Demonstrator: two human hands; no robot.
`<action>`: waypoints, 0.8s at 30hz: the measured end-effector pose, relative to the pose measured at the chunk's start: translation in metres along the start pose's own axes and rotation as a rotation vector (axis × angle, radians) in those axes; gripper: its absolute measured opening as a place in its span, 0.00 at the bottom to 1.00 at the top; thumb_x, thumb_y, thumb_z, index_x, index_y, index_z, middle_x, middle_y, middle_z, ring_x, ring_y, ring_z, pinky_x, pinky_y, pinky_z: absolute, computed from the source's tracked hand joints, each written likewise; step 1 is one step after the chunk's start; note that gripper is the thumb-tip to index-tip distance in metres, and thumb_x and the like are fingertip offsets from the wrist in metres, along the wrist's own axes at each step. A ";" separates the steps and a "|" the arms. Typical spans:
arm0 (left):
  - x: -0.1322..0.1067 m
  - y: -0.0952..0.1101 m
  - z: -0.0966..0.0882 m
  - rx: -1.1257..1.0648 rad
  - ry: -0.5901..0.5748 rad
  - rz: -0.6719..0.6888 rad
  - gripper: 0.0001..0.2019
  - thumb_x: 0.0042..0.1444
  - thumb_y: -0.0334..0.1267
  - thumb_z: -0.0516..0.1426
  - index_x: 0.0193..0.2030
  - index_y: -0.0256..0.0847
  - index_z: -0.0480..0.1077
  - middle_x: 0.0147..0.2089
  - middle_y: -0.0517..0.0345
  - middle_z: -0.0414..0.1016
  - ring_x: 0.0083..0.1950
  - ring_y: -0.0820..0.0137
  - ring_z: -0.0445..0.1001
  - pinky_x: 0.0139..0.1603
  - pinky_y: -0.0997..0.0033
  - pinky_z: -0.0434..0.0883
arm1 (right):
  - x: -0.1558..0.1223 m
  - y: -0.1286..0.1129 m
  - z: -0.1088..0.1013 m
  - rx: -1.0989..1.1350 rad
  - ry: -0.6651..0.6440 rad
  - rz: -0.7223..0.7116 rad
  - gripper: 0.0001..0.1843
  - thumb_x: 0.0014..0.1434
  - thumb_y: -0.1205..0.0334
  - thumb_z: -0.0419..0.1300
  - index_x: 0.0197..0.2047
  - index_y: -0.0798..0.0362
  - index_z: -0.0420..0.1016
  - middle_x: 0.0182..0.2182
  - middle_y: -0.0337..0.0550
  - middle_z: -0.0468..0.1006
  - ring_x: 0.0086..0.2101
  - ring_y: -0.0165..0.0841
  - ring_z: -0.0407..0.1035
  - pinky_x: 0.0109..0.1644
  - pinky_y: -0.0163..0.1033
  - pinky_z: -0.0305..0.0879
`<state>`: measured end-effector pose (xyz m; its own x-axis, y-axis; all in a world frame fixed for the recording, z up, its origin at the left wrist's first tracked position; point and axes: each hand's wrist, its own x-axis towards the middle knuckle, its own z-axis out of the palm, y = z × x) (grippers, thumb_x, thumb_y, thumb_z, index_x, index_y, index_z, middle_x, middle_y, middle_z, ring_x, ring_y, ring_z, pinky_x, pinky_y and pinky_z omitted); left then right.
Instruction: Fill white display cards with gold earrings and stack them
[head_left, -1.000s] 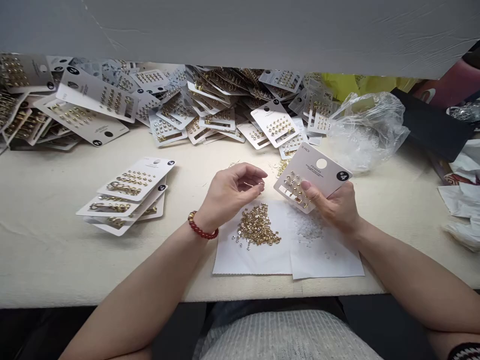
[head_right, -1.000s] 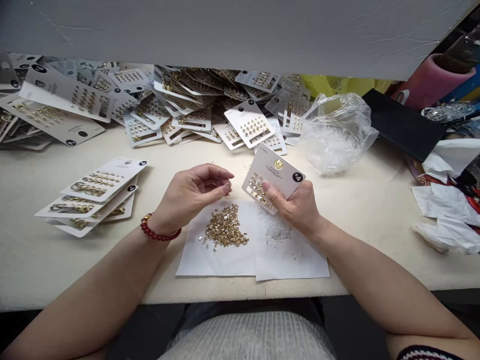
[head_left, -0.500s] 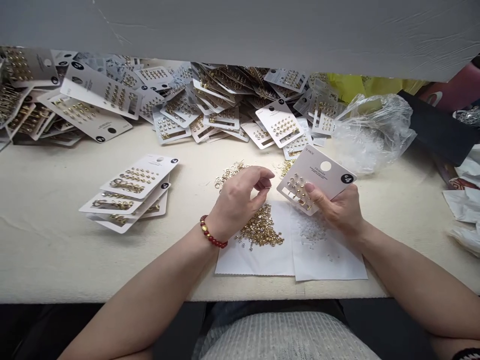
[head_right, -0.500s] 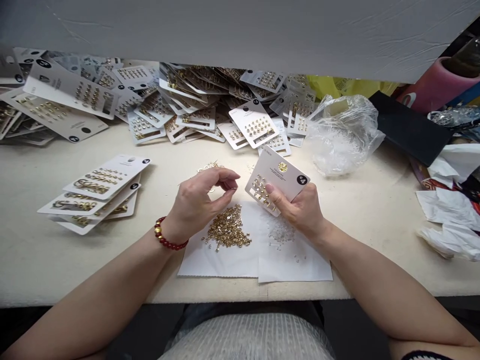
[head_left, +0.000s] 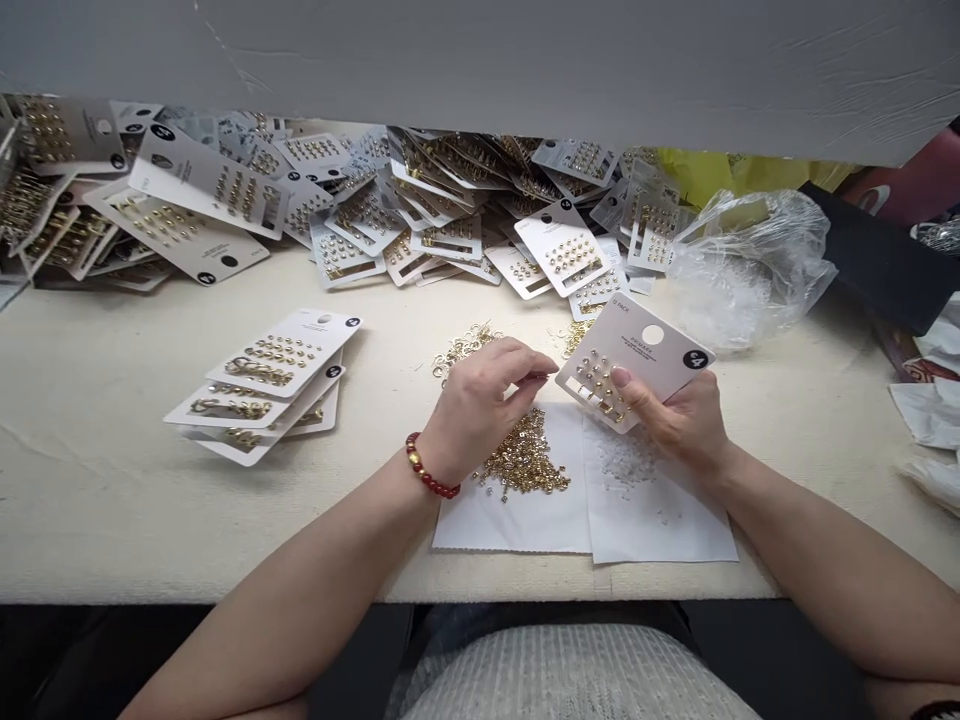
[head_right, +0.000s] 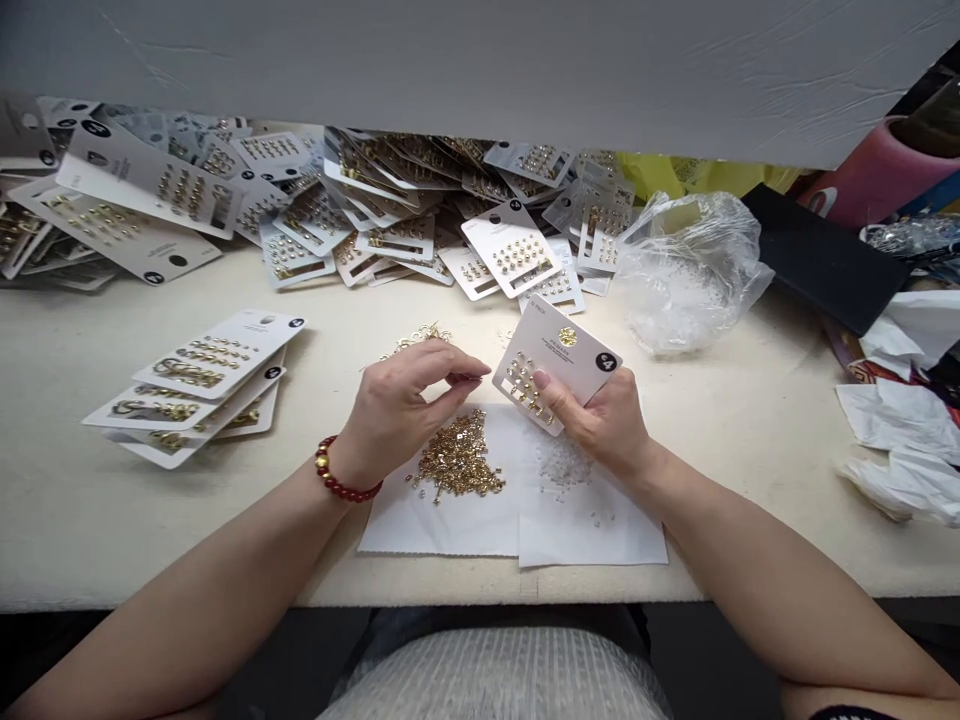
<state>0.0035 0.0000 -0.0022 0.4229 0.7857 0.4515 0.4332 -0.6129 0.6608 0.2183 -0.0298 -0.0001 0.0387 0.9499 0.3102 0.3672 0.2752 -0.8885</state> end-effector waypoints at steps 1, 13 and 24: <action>0.000 0.000 0.000 -0.047 0.007 -0.024 0.06 0.60 0.29 0.58 0.40 0.39 0.78 0.37 0.53 0.81 0.38 0.70 0.78 0.40 0.66 0.80 | 0.000 0.000 0.000 0.011 0.000 0.009 0.08 0.57 0.58 0.65 0.34 0.54 0.78 0.30 0.46 0.84 0.30 0.38 0.79 0.29 0.41 0.79; 0.000 0.009 0.008 -0.593 0.131 -0.390 0.05 0.53 0.29 0.63 0.35 0.43 0.79 0.34 0.59 0.81 0.34 0.71 0.81 0.41 0.66 0.83 | 0.002 -0.001 0.002 0.182 -0.009 0.128 0.13 0.57 0.54 0.65 0.42 0.53 0.77 0.37 0.45 0.85 0.38 0.37 0.80 0.40 0.43 0.81; -0.004 0.013 0.013 -0.265 0.140 -0.253 0.01 0.59 0.33 0.62 0.35 0.40 0.76 0.32 0.58 0.79 0.33 0.73 0.78 0.36 0.69 0.80 | -0.002 0.004 0.005 0.210 -0.034 0.160 0.14 0.57 0.52 0.66 0.39 0.55 0.80 0.37 0.46 0.85 0.38 0.37 0.80 0.41 0.44 0.80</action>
<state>0.0177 -0.0120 -0.0036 0.2089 0.9242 0.3198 0.2814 -0.3700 0.8854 0.2149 -0.0296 -0.0057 0.0484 0.9872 0.1520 0.1581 0.1427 -0.9771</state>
